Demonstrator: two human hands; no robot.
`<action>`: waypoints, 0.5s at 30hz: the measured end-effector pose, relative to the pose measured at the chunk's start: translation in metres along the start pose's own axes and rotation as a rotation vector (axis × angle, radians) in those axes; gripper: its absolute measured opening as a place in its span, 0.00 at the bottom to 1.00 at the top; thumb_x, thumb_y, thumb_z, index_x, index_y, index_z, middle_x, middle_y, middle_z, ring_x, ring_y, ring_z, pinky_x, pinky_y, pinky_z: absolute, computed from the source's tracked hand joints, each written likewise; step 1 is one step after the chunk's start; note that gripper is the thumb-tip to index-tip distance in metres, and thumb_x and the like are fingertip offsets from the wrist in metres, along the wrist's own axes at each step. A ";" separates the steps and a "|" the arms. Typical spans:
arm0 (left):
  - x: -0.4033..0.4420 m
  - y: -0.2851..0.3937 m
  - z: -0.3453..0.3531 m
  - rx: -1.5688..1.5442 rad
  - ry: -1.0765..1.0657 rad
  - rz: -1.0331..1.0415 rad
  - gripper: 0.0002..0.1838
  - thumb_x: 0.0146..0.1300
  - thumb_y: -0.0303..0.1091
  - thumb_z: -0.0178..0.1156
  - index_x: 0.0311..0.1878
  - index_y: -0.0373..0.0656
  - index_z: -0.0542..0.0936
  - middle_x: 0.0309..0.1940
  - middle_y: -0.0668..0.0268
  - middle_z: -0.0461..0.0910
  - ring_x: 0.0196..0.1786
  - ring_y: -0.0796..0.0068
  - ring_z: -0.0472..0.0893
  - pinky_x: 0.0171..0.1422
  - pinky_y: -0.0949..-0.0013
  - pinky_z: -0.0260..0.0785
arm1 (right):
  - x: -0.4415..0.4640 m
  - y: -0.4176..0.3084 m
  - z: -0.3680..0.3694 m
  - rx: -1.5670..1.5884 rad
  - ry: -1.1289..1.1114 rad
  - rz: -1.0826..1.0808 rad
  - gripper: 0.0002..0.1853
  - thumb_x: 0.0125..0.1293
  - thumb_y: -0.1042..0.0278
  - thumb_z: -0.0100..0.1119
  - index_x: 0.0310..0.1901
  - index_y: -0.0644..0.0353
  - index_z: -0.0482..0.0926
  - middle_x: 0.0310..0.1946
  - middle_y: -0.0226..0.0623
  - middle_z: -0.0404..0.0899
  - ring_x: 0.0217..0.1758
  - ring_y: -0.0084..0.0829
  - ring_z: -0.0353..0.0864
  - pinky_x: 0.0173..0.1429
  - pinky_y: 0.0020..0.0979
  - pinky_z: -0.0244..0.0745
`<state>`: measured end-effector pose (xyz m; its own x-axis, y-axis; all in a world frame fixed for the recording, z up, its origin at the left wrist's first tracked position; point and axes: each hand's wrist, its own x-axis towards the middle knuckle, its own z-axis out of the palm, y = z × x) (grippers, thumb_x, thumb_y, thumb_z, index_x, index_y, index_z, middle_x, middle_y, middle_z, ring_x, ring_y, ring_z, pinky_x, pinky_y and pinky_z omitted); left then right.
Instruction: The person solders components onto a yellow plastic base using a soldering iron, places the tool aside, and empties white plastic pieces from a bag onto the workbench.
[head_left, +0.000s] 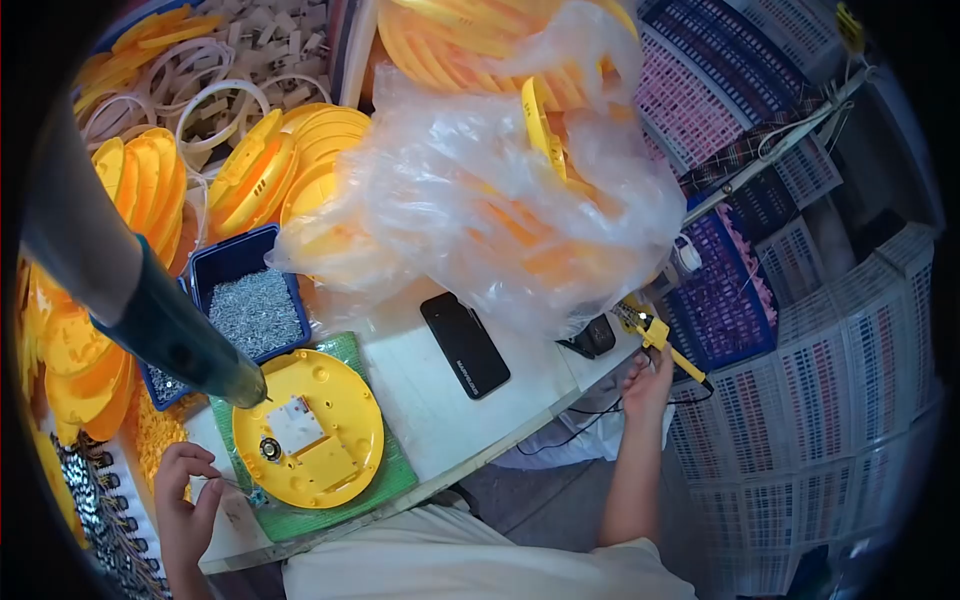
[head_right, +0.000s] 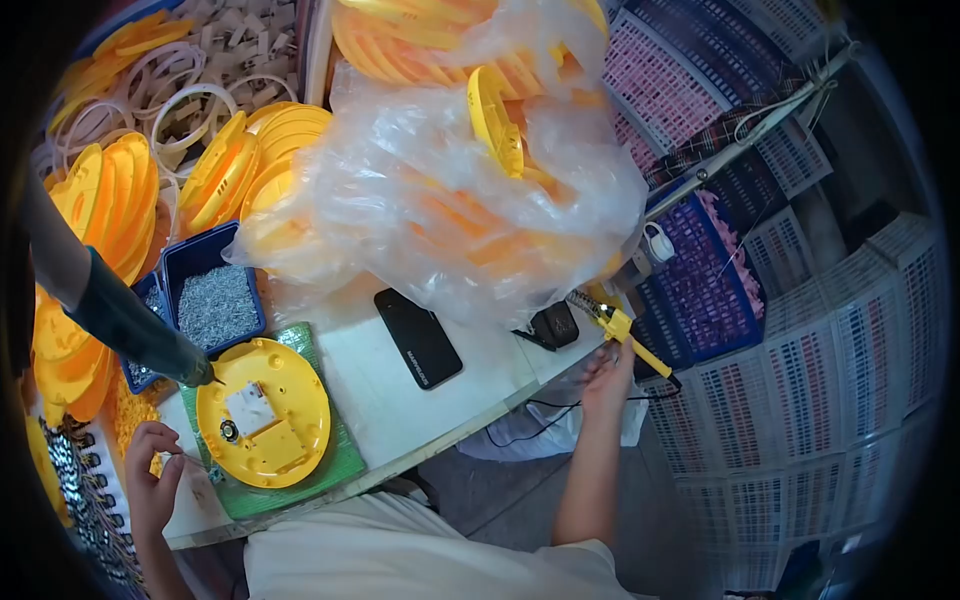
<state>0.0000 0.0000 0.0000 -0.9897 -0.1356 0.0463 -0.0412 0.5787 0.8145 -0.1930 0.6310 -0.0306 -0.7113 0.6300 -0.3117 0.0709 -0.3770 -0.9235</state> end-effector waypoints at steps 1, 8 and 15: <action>0.000 -0.004 0.000 -0.078 0.032 -0.014 0.05 0.64 0.31 0.64 0.40 0.44 0.78 0.46 0.61 0.78 0.52 0.64 0.77 0.61 0.64 0.67 | 0.002 -0.007 -0.002 0.023 0.022 -0.011 0.27 0.66 0.33 0.64 0.48 0.50 0.77 0.29 0.19 0.74 0.28 0.16 0.71 0.26 0.25 0.60; 0.006 -0.005 0.039 -0.732 0.125 -0.162 0.05 0.67 0.24 0.63 0.41 0.39 0.76 0.46 0.58 0.83 0.52 0.69 0.82 0.62 0.65 0.72 | 0.035 -0.024 -0.023 -0.271 0.039 -0.381 0.14 0.73 0.54 0.63 0.46 0.57 0.81 0.29 0.24 0.79 0.27 0.16 0.76 0.27 0.19 0.63; 0.008 0.026 0.052 -0.111 -0.070 0.021 0.07 0.61 0.25 0.69 0.41 0.44 0.84 0.35 0.64 0.86 0.40 0.67 0.85 0.50 0.64 0.74 | -0.050 -0.051 -0.016 -0.660 0.313 -1.181 0.11 0.74 0.69 0.61 0.51 0.68 0.79 0.41 0.44 0.82 0.38 0.29 0.83 0.37 0.25 0.79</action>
<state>-0.0166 0.0562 -0.0086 -0.9975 -0.0661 0.0264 -0.0092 0.4880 0.8728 -0.1501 0.6300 0.0288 -0.4023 0.5048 0.7637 -0.0805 0.8115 -0.5788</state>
